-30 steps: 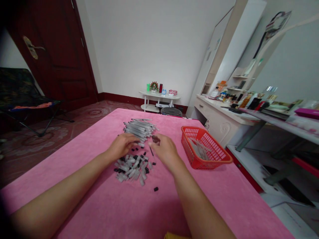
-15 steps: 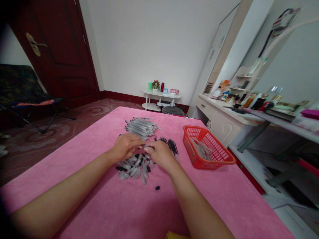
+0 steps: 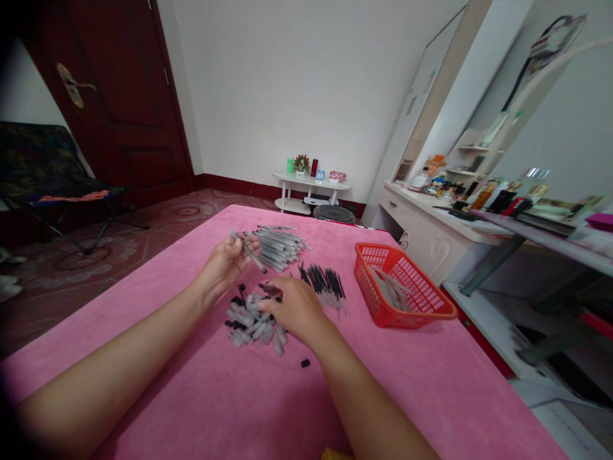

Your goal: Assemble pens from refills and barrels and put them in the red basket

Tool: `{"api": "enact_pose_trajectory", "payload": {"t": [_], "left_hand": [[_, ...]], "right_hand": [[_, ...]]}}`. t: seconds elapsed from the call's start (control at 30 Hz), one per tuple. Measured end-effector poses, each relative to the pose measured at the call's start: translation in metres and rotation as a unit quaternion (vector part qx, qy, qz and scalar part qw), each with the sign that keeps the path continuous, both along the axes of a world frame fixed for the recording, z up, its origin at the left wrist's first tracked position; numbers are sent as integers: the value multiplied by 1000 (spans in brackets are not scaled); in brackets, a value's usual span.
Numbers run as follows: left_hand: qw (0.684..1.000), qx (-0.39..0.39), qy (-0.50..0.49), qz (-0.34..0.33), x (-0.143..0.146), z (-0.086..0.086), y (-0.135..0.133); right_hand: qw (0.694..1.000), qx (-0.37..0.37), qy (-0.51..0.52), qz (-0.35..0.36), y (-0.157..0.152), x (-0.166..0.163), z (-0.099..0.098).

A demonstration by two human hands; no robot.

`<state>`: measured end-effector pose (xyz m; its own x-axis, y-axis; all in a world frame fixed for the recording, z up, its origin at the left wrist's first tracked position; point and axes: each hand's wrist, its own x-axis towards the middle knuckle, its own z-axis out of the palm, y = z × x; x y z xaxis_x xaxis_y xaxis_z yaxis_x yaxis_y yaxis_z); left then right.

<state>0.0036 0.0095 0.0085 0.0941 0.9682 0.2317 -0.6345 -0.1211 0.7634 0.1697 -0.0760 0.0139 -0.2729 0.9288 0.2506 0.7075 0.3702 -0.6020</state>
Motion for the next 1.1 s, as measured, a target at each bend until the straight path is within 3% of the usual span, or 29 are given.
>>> {"api": "enact_pose_trajectory", "payload": {"t": [0.1, 0.23, 0.3, 0.4, 0.57, 0.83, 1.1], "left_hand": [[998, -46, -37, -28, 7, 1, -7], [996, -56, -35, -59, 11, -3, -13], [996, -56, -18, -67, 12, -5, -14], [996, -61, 6, -66, 11, -8, -12], [996, -57, 11, -74, 10, -9, -11], [995, -75, 30, -57, 13, -9, -14], [995, -76, 32, -48, 13, -10, -15]], "right_hand": [[995, -32, 87, -25, 4, -1, -5], [967, -125, 220, 0, 9, 0, -9], [961, -119, 248, -9, 10, 0, -11], [965, -71, 252, -33, 10, 2, -11], [964, -61, 256, -49, 9, 3, -8], [977, 68, 133, -155, 8, 6, -8], [977, 14, 179, -116, 13, 8, -11]]}}
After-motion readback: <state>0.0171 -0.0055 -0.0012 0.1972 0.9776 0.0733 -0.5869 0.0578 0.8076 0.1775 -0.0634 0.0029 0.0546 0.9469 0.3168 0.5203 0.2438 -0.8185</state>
